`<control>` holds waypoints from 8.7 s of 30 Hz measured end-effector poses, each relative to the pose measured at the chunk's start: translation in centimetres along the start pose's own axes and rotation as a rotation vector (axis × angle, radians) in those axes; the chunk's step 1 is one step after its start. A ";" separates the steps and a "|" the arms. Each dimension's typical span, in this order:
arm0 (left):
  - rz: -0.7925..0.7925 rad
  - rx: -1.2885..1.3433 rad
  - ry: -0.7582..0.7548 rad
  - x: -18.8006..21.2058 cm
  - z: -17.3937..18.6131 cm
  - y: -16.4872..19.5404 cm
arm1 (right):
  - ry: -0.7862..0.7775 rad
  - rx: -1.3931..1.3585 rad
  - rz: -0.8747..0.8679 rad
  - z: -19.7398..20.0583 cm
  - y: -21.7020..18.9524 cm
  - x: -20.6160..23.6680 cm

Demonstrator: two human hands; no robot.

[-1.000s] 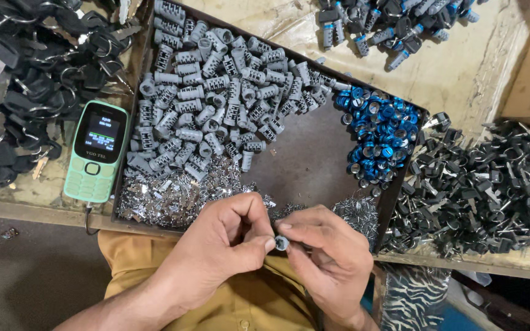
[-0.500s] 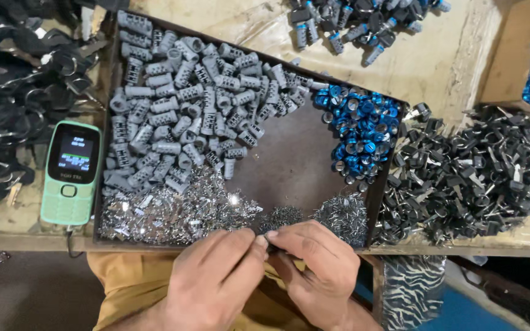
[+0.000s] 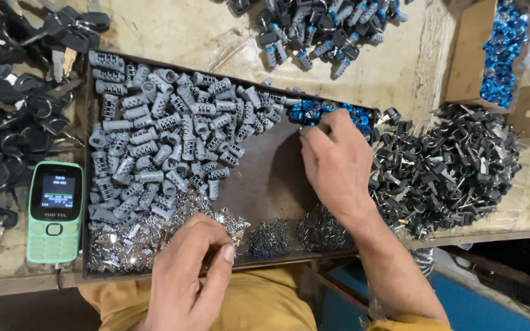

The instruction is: The person sits at a workbench and assembles padlock cylinders by hand, picking small metal pins and springs from a tray and inserting them into gray lock plugs one at a time, then placing finished plugs back into the tray with the blue caps.

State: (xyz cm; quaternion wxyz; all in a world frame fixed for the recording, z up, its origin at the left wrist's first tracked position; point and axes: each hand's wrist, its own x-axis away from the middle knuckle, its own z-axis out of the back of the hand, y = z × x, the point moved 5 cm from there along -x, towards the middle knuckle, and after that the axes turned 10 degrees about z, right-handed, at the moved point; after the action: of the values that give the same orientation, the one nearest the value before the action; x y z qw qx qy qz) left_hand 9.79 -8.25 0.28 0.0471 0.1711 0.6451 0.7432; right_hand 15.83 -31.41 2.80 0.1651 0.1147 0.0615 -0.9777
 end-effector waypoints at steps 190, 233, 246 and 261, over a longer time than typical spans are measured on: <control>0.016 0.114 0.167 0.8 2.6 -1.5 | 0.047 -0.410 -0.018 -1.3 -8.3 0.9; 0.422 0.418 -0.353 1.1 -6.1 -4.0 | 0.023 -0.711 -0.265 1.2 -4.0 8.8; 0.443 0.548 -0.469 1.4 -7.6 -3.4 | 0.076 -1.067 -0.247 2.7 -5.3 11.9; 0.279 0.395 -0.470 1.2 -6.5 -2.1 | 0.009 -1.166 -0.330 2.8 -5.7 12.1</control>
State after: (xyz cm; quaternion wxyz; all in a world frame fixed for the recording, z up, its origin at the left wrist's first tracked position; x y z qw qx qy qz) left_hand 6.28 -13.66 -2.27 0.0582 0.4301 0.7184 0.5436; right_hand 2.22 -30.28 3.03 0.0464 -0.0016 0.6047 -0.7951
